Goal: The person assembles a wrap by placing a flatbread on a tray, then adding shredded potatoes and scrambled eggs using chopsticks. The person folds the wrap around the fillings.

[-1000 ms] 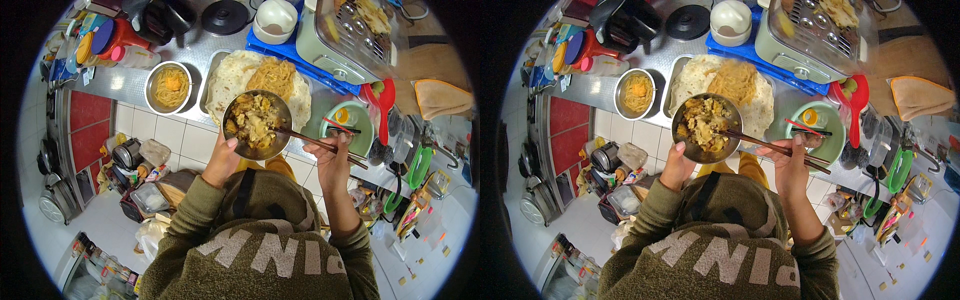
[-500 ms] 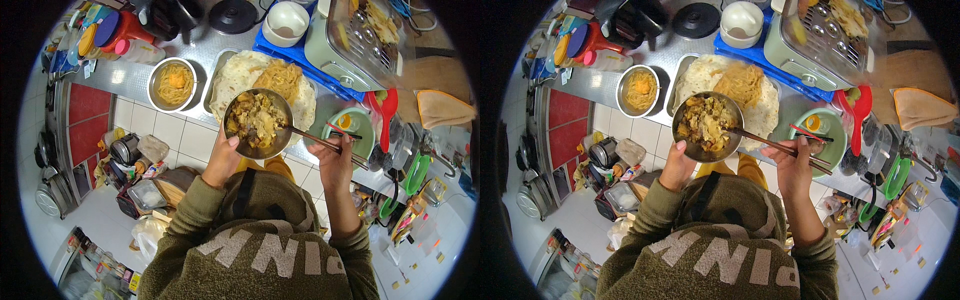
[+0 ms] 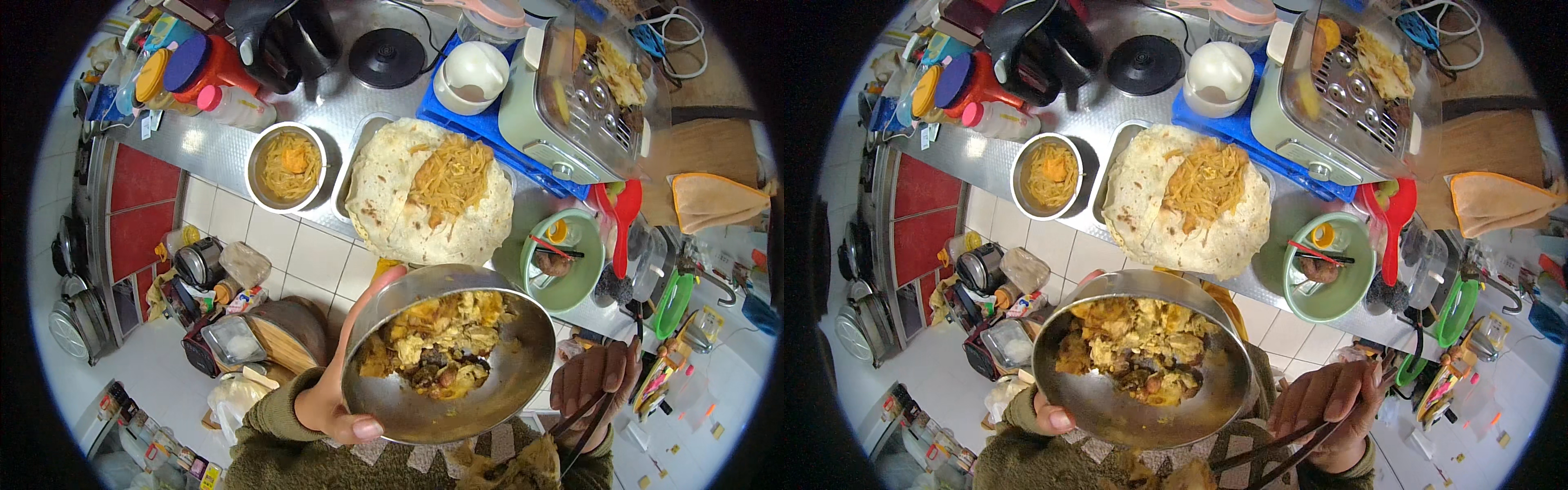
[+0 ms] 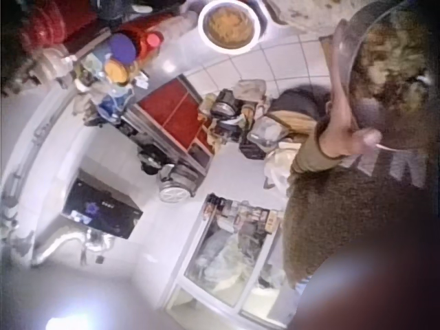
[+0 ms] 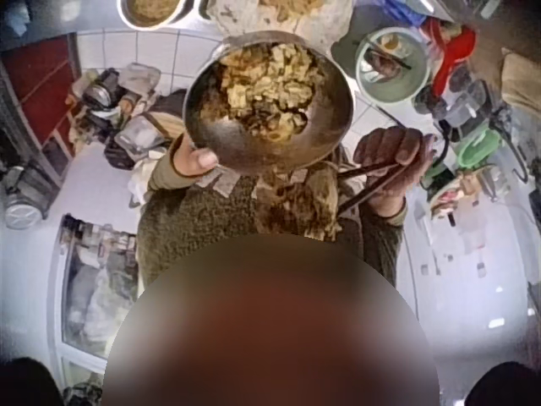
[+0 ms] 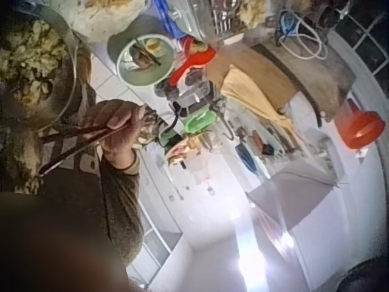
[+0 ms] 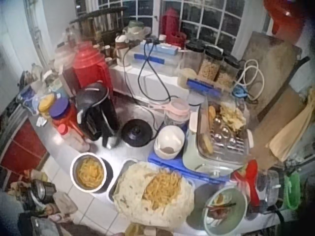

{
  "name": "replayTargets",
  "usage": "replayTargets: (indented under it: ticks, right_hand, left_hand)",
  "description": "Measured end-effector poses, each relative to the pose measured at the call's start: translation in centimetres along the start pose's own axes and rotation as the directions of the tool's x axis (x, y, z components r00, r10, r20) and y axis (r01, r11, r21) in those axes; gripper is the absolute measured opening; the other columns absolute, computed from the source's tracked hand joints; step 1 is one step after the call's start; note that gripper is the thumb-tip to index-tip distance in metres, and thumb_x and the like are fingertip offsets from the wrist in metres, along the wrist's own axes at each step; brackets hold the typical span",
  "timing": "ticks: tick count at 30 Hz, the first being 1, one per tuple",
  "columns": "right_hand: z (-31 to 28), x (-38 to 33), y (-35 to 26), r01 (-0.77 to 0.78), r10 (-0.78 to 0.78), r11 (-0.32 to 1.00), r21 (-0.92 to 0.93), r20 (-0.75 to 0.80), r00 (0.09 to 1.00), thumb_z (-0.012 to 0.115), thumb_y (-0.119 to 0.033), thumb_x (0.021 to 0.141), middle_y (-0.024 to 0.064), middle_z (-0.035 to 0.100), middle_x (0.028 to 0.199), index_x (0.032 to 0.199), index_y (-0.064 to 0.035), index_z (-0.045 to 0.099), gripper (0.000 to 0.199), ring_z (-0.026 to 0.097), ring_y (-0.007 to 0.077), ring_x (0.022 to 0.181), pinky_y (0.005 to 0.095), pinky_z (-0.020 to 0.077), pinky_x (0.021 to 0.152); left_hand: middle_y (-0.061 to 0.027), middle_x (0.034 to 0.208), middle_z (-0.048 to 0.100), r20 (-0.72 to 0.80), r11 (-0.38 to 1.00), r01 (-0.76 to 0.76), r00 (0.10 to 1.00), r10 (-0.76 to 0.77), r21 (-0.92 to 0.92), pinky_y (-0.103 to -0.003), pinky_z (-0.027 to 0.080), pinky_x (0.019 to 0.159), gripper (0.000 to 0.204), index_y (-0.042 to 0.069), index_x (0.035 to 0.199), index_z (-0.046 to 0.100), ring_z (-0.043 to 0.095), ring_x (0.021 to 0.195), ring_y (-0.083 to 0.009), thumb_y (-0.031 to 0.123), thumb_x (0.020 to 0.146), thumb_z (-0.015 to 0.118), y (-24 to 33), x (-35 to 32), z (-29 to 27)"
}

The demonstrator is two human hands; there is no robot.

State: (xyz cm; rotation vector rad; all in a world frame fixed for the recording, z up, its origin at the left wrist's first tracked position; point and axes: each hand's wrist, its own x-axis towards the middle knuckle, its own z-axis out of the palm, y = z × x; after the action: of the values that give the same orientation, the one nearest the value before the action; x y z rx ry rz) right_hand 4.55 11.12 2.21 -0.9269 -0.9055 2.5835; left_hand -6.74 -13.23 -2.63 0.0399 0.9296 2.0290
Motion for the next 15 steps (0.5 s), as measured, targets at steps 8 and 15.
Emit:
replayTargets:
  ticks: [8, 15]
  right_hand:
    - [0.5, -0.5, 0.4, 0.018, -0.018, 1.000, 0.023, 0.022, 1.000, 0.021, -0.041, 0.107, 0.0158, 0.055, 0.052, 0.070, -0.0094, 0.057, 0.061, 0.060, 0.0331, 0.046, 0.0485, 0.0558, 0.047]
    - [0.6, -0.3, 1.0, 0.071, -0.064, 0.991, 0.112, -0.067, 0.996, 0.024, -0.044, 0.106, 0.0164, 0.056, 0.053, 0.068, -0.0084, 0.058, 0.062, 0.060, 0.0317, 0.046, 0.0487, 0.0555, 0.048]
  left_hand:
    - [-0.0193, 0.159, 0.009, 0.038, 0.999, 0.027, 0.999, -0.026, -0.041, -0.048, 0.019, 0.118, 0.125, 0.001, 0.154, -0.009, 0.020, 0.147, -0.0319, 0.038, 0.071, 0.077, 0.6, 0.0, 0.1]
    - [-0.0195, 0.159, 0.012, 0.053, 1.000, 0.020, 0.998, -0.019, -0.022, -0.048, 0.019, 0.118, 0.122, 0.001, 0.155, -0.006, 0.020, 0.147, -0.0316, 0.040, 0.072, 0.076, 0.5, 0.7, -0.1]
